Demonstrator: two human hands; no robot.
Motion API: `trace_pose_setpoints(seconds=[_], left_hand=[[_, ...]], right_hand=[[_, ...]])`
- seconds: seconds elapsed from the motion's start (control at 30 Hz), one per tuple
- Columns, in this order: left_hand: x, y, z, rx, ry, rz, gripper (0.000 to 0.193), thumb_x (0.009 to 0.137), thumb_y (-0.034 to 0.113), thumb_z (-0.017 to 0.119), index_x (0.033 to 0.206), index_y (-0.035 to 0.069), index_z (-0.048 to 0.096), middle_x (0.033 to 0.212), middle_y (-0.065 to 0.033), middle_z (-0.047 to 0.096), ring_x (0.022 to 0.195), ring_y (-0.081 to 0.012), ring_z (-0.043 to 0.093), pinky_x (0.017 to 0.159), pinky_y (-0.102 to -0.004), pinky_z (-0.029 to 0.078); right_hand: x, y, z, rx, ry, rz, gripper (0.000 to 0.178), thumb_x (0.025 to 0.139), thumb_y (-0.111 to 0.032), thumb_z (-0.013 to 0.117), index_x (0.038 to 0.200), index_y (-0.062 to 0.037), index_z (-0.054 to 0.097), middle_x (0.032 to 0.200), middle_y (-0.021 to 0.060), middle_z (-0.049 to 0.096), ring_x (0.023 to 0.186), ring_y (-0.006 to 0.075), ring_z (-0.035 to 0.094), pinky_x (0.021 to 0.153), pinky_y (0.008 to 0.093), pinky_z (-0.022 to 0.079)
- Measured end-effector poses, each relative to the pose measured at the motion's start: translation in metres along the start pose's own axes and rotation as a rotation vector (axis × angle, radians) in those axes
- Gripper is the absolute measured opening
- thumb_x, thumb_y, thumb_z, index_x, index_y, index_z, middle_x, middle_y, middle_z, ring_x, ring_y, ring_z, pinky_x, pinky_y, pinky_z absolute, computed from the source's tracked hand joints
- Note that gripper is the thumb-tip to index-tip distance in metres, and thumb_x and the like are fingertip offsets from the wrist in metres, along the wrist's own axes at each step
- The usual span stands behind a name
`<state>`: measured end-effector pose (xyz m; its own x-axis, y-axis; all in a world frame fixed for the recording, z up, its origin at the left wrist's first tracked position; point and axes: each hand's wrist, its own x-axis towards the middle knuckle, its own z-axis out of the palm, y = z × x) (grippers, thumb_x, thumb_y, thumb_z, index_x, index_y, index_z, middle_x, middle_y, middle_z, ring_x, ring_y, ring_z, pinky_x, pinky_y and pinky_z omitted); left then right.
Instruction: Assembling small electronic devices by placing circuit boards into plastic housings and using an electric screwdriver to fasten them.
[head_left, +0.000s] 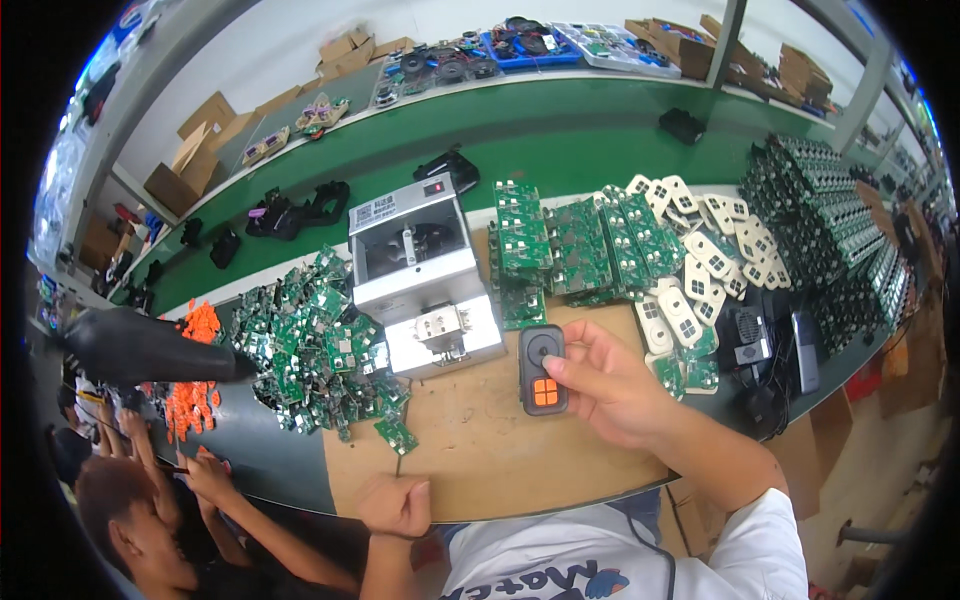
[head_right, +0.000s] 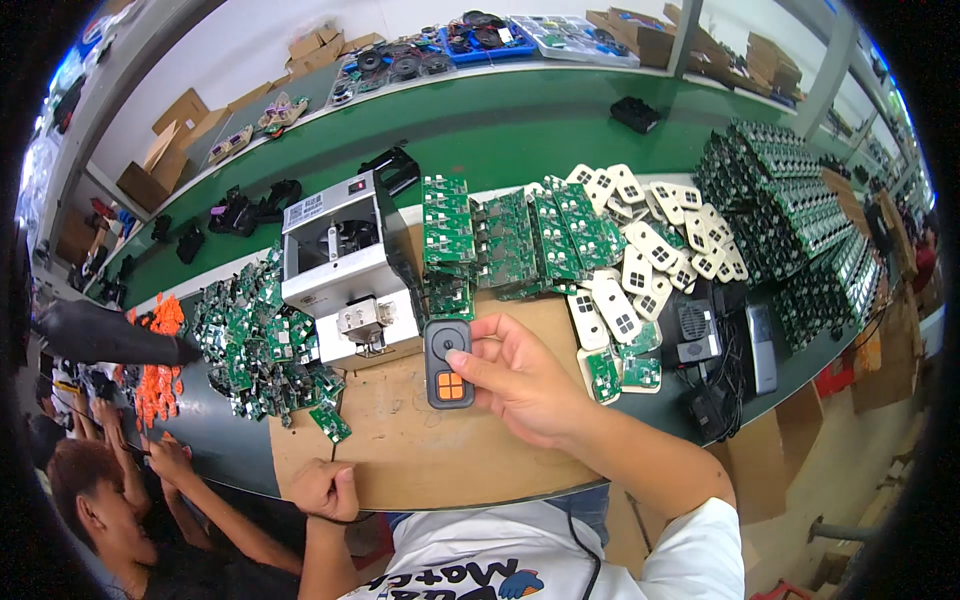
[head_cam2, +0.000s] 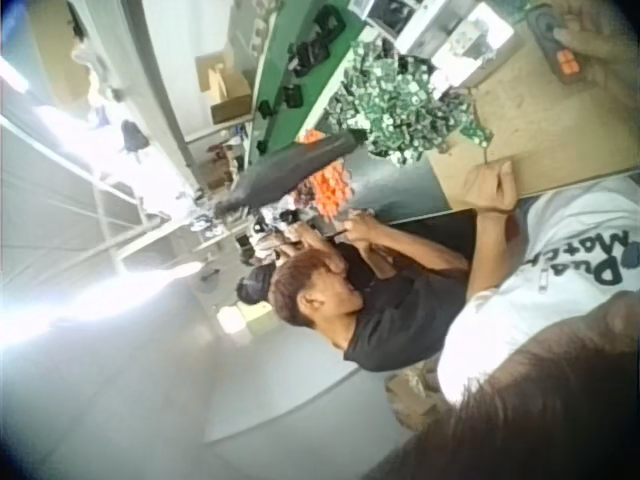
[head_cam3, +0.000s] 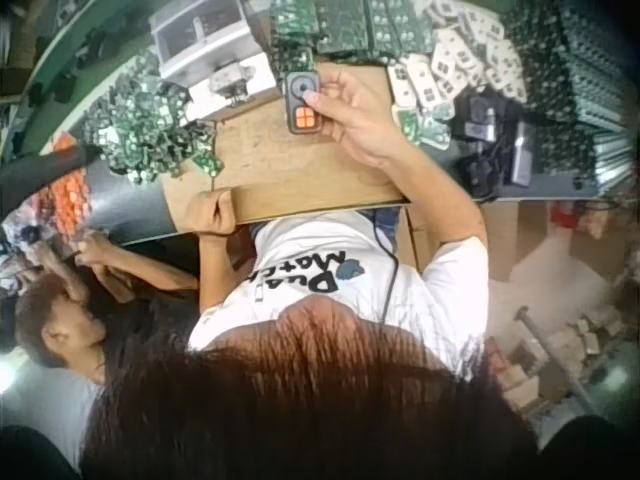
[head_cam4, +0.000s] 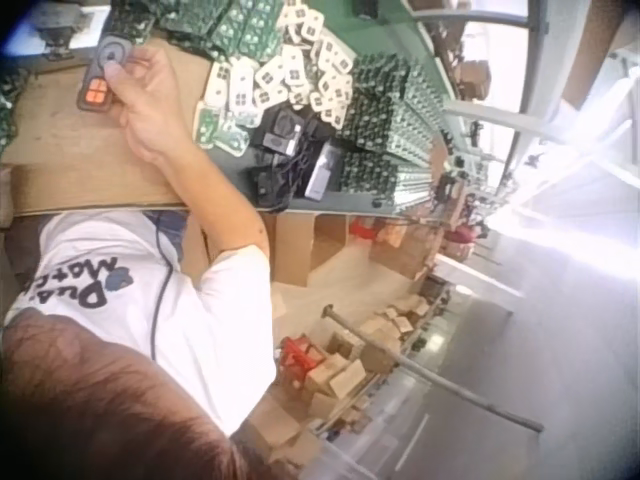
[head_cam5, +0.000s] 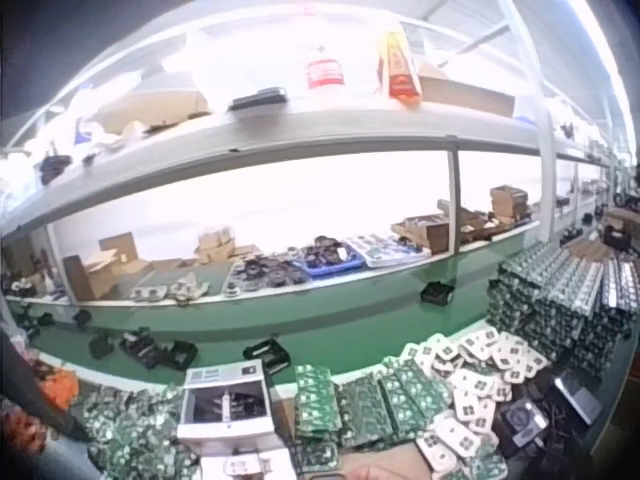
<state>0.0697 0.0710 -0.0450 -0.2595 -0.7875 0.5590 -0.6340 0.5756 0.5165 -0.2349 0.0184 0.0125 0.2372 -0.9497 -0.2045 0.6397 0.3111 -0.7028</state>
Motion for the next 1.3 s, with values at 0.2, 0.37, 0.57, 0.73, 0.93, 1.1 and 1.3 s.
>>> trace_pose_setpoints(seconds=[0.2, 0.37, 0.57, 0.73, 0.93, 1.1, 1.3], left_hand=[[-0.007, -0.021, 0.002, -0.053, 0.149, -0.127, 0.008, 0.079, 0.007, 0.068, 0.072, 0.006, 0.064, 0.055, -0.0078, 0.052, 0.046, -0.0249, 0.049, 0.047, -0.0352, 0.038], [0.000, -0.008, 0.002, -0.146, 0.150, -0.164, 0.011, 0.079, 0.005, 0.069, 0.070, 0.005, 0.063, 0.054, -0.0082, 0.051, 0.045, -0.0219, 0.051, 0.044, -0.0327, 0.038], [-0.013, -0.006, 0.004, -0.333, 0.312, -0.446, 0.016, 0.084, 0.006, 0.065, 0.069, 0.001, 0.062, 0.056, -0.0048, 0.058, 0.047, -0.0131, 0.053, 0.045, -0.0276, 0.040], [0.006, -0.011, -0.006, -0.274, 0.479, -0.303, 0.022, 0.089, 0.009, 0.060, 0.069, 0.000, 0.059, 0.062, -0.0040, 0.058, 0.055, -0.0130, 0.053, 0.054, -0.0270, 0.042], [0.071, -0.030, -0.033, -0.486, 0.717, -0.335, 0.019, 0.095, 0.010, 0.054, 0.078, 0.001, 0.057, 0.066, -0.0029, 0.054, 0.051, -0.0076, 0.046, 0.047, -0.0227, 0.034], [0.098, -0.036, -0.038, -0.375, 0.789, -0.104, 0.020, 0.097, 0.013, 0.054, 0.081, 0.001, 0.056, 0.067, -0.0008, 0.049, 0.051, -0.0042, 0.038, 0.046, -0.0211, 0.028], [0.145, -0.046, -0.041, -0.299, 0.674, -0.123, 0.013, 0.094, 0.012, 0.060, 0.087, 0.001, 0.059, 0.072, -0.0007, 0.054, 0.061, -0.0065, 0.047, 0.056, -0.0222, 0.038]], right_hand=[[0.067, -0.056, 0.002, -0.151, 0.185, -0.091, 0.031, 0.096, -0.016, 0.060, 0.117, -0.0018, 0.043, 0.106, 0.0118, 0.063, 0.095, 0.0194, 0.065, 0.082, 0.0336, 0.059], [0.143, -0.136, -0.017, 0.092, 0.364, -0.288, 0.082, 0.098, -0.038, 0.054, 0.145, 0.0067, 0.004, 0.141, 0.0367, 0.031, 0.112, 0.0435, 0.057, 0.094, 0.0422, 0.055], [0.081, -0.160, 0.036, 0.199, -0.087, -0.443, 0.056, 0.101, -0.043, 0.044, 0.136, -0.0005, 0.035, 0.128, 0.0240, 0.055, 0.104, 0.0315, 0.062, 0.087, 0.0399, 0.054], [-0.019, -0.097, 0.078, -0.449, -0.251, -0.882, 0.028, 0.100, -0.027, 0.053, 0.100, 0.0011, 0.055, 0.065, 0.0045, 0.053, 0.056, 0.0142, 0.055, 0.046, 0.0281, 0.049], [-0.075, -0.090, 0.110, -0.563, -0.944, -0.710, 0.040, 0.095, -0.040, 0.062, 0.096, -0.0019, 0.072, 0.071, 0.0078, 0.056, 0.052, 0.0201, 0.053, 0.044, 0.0291, 0.040], [-0.071, -0.078, 0.095, -0.334, -1.020, -0.629, 0.033, 0.091, -0.035, 0.069, 0.093, -0.0021, 0.070, 0.070, 0.0062, 0.054, 0.048, 0.0179, 0.051, 0.041, 0.0303, 0.036], [-0.063, -0.075, 0.081, -0.235, -0.992, -0.527, 0.027, 0.091, -0.030, 0.069, 0.092, -0.0033, 0.069, 0.073, 0.0060, 0.056, 0.051, 0.0182, 0.053, 0.043, 0.0294, 0.039]])
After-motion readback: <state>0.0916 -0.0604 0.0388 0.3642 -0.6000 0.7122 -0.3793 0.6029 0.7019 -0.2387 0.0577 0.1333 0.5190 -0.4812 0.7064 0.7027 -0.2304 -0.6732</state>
